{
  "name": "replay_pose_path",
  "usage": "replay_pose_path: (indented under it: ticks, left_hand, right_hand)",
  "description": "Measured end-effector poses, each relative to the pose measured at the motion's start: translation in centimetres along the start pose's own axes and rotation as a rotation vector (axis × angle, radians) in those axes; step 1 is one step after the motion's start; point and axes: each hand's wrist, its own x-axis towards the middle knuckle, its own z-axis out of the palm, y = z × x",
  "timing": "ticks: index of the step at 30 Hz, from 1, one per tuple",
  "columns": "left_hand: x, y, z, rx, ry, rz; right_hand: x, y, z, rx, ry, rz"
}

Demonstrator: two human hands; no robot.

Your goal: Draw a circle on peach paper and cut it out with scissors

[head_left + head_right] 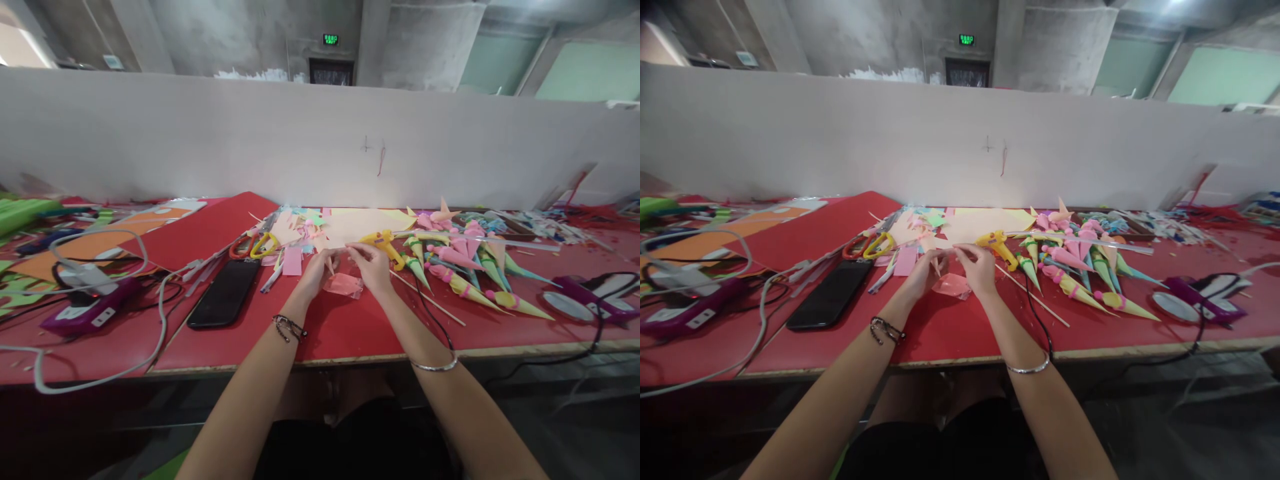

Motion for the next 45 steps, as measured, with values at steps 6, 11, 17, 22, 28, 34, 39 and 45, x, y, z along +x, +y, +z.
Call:
replay_pose_path:
  ticks: [6,11,17,22,28,34,39,45]
  left_hand:
    - [-0.03,0.16,0.05,-0.033,0.013,-0.010]
    - [-0.01,0.19,-0.08,-0.067,0.027,0.004]
    - [0.06,0.18,-0.21,-0.065,0.040,-0.007]
    - [0.00,0.19,-0.18,-0.079,0.030,-0.005]
    - [-0.11,0.32,-0.04,-0.109,0.023,-0.012]
    - [-0.18,0.49,0.09,-0.117,0.018,-0.013]
    - [-0.12,0.46,0.00,-0.100,0.018,-0.014]
    - [-0.15,0.45,0.03,-0.106,0.024,-0.001]
  right_hand:
    - [0.05,-0.26,-0.27,0.016,0.050,0.020]
    - [0.03,-0.66,-0.24,0.061,0.064,0.073]
    - [-0.04,-0.75,-0.05,0.131,0.013,0.086]
    - [-0.13,-0.87,0.03,0.213,-0.034,0.138]
    - [-0.19,-0.87,0.10,0.395,-0.096,0.265]
    - [-0.16,-0.75,0.06,0.443,-0.092,0.294]
    - [-0.17,-0.74,0.06,0.376,-0.062,0.293]
    - [-0.09,-0.50,0.03,0.370,-0.036,0.276]
